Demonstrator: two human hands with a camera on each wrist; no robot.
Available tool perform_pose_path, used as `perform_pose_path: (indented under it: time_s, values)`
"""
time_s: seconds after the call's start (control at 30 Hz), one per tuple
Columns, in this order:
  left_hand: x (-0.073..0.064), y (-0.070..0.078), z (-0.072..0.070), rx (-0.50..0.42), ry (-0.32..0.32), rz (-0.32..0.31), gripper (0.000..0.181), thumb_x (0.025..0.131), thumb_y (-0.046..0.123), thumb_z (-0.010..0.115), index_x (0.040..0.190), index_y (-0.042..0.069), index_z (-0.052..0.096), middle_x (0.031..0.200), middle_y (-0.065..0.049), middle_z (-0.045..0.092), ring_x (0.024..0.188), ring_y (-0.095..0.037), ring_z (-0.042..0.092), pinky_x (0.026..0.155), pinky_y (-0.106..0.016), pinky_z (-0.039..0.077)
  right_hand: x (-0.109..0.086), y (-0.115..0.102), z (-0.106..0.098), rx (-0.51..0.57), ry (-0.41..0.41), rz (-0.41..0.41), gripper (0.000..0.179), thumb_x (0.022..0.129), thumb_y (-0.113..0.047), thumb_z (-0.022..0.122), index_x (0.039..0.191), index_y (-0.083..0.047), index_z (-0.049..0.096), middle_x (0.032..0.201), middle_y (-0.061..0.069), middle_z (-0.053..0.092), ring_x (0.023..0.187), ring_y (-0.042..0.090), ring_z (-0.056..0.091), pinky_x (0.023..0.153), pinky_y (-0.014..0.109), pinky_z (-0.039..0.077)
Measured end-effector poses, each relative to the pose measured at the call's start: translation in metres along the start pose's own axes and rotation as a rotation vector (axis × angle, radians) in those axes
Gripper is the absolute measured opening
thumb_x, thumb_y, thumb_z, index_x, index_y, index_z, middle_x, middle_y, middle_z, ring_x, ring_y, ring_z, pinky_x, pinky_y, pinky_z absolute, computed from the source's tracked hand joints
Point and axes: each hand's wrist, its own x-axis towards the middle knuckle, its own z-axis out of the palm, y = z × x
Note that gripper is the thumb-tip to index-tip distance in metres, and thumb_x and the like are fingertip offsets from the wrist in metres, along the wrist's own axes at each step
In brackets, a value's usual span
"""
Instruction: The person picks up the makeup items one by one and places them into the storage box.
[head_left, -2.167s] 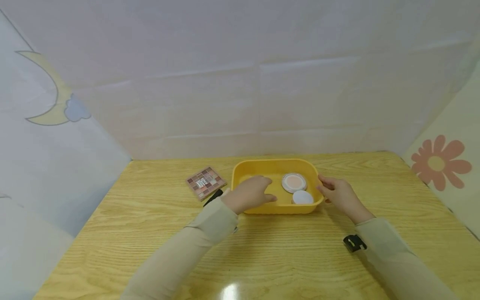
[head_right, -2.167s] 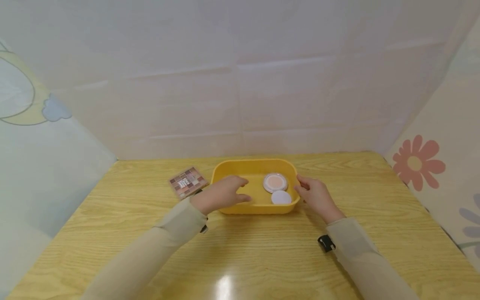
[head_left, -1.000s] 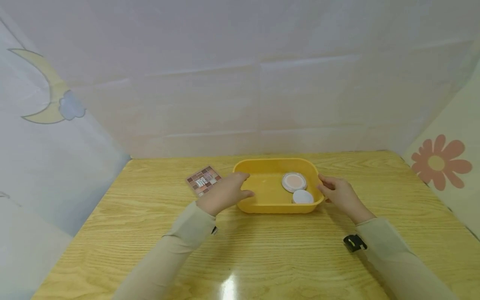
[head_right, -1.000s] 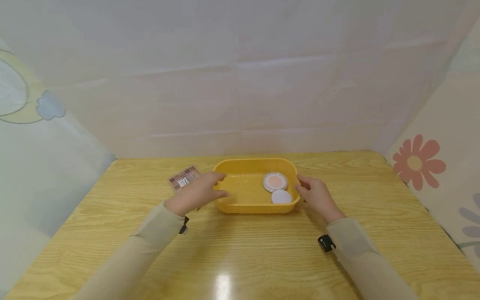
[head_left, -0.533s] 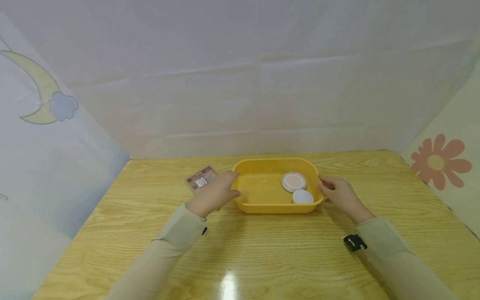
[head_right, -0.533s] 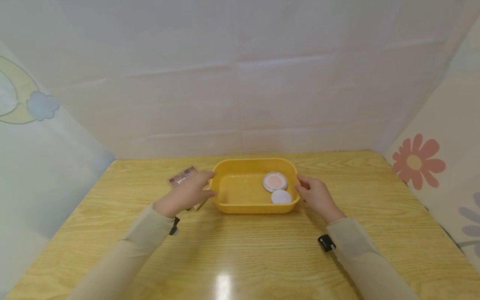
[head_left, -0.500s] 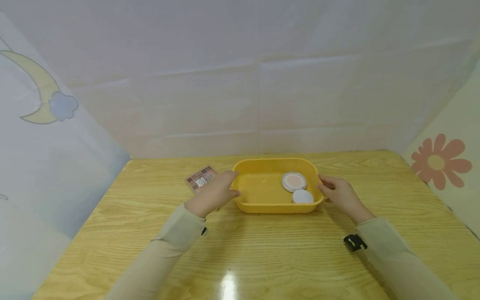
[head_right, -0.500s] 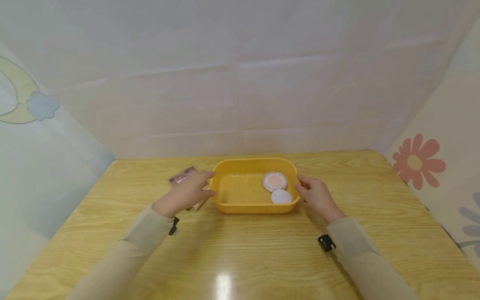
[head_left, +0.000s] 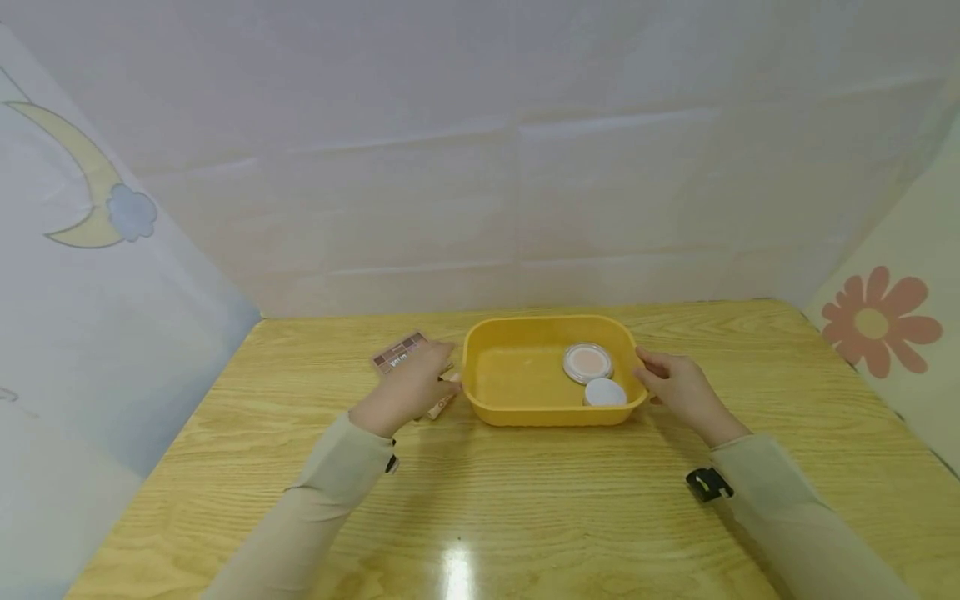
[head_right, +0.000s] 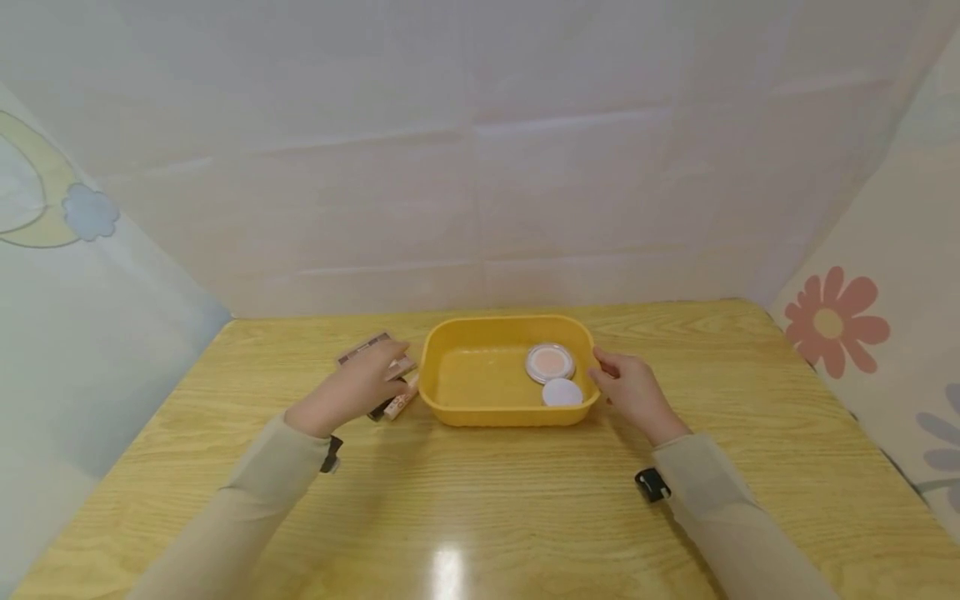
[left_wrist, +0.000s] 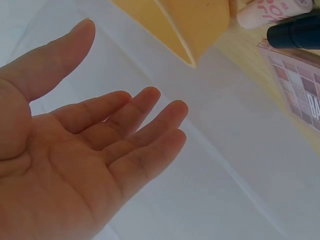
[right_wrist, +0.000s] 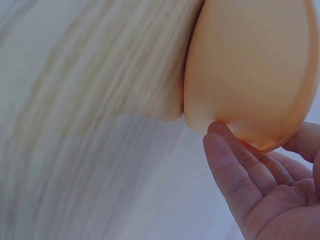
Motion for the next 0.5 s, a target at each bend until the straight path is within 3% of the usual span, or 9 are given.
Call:
perform_pose_path:
  time_s: [0.2, 0.33, 0.5]
  values:
    - [-0.003, -0.007, -0.003, 0.035, -0.044, -0.084, 0.061, 0.096, 0.01, 0.06, 0.147, -0.007, 0.032, 0.149, -0.023, 0.037, 0.137, -0.036, 0.035, 0.11, -0.049, 0.031, 0.001, 0.0, 0.001, 0.0, 0.003, 0.002, 0.05, 0.102, -0.012, 0.051, 0.142, 0.014, 0.034, 0.135, 0.035, 0.045, 0.101, 0.039, 0.061, 0.07, 0.037, 0.057]
    - [-0.002, -0.012, -0.003, 0.04, -0.047, -0.085, 0.062, 0.095, 0.008, 0.061, 0.147, -0.007, 0.031, 0.15, -0.024, 0.035, 0.137, -0.037, 0.034, 0.11, -0.05, 0.031, 0.001, 0.001, 0.0, -0.004, 0.002, 0.004, 0.051, 0.102, -0.013, 0.05, 0.142, 0.014, 0.034, 0.135, 0.036, 0.044, 0.099, 0.038, 0.062, 0.069, 0.036, 0.057]
    - [-0.001, -0.015, -0.005, 0.075, -0.026, -0.07, 0.061, 0.094, 0.009, 0.064, 0.145, -0.007, 0.036, 0.145, -0.024, 0.041, 0.132, -0.037, 0.041, 0.106, -0.049, 0.037, 0.001, 0.001, 0.0, -0.004, 0.002, 0.004, 0.051, 0.102, -0.013, 0.05, 0.142, 0.014, 0.033, 0.135, 0.036, 0.044, 0.1, 0.038, 0.061, 0.069, 0.036, 0.057]
